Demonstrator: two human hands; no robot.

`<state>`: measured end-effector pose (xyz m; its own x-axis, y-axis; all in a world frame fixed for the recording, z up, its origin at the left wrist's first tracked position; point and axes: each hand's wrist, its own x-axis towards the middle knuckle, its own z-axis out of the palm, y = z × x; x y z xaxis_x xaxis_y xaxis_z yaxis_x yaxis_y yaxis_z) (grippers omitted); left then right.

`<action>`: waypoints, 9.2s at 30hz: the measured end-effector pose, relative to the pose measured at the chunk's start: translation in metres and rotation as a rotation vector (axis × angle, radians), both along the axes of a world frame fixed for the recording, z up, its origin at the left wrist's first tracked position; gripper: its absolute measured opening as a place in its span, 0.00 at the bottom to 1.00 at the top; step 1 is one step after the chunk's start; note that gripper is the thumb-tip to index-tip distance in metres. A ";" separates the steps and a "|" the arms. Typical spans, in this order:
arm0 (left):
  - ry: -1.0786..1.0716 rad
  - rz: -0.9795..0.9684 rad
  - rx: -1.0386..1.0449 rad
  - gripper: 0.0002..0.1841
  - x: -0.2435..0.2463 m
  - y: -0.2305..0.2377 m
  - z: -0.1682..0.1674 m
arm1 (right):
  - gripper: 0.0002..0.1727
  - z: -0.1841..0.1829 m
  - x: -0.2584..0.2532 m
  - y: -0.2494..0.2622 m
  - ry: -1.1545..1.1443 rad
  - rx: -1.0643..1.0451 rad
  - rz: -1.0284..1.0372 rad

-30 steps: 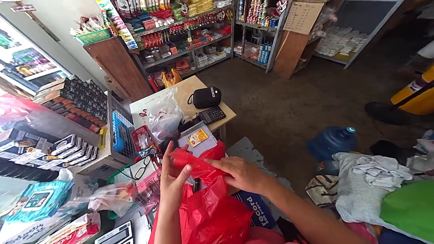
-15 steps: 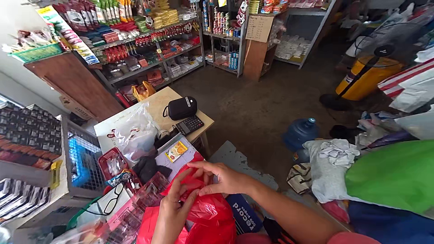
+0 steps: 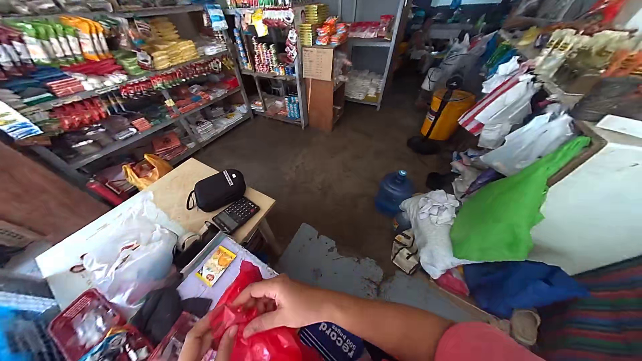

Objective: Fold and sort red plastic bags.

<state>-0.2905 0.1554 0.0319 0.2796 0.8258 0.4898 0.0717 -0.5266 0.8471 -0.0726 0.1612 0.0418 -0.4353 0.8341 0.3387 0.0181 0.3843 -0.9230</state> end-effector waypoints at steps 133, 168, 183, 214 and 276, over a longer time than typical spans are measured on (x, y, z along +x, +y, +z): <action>-0.237 0.385 -0.167 0.11 -0.034 -0.020 -0.063 | 0.15 -0.043 0.020 0.027 0.611 -0.469 0.350; -0.483 -0.367 -0.404 0.16 -0.046 -0.073 0.026 | 0.10 0.024 0.005 0.011 0.625 -0.296 0.218; -0.526 0.256 -0.609 0.11 -0.027 0.002 -0.037 | 0.13 -0.026 -0.009 0.068 0.377 -0.698 -0.342; 0.204 0.478 -0.849 0.19 -0.023 0.023 -0.140 | 0.13 -0.136 -0.018 0.084 -0.358 -0.442 -0.498; 0.586 0.785 -0.705 0.26 -0.102 -0.048 -0.180 | 0.39 -0.157 0.069 0.041 -0.247 -0.528 -0.429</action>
<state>-0.3927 0.1073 -0.1484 -0.3897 0.9051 -0.1698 0.6348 0.3976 0.6625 -0.0033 0.2020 -0.1154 -0.0451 0.9738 -0.2227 0.2998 -0.1995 -0.9329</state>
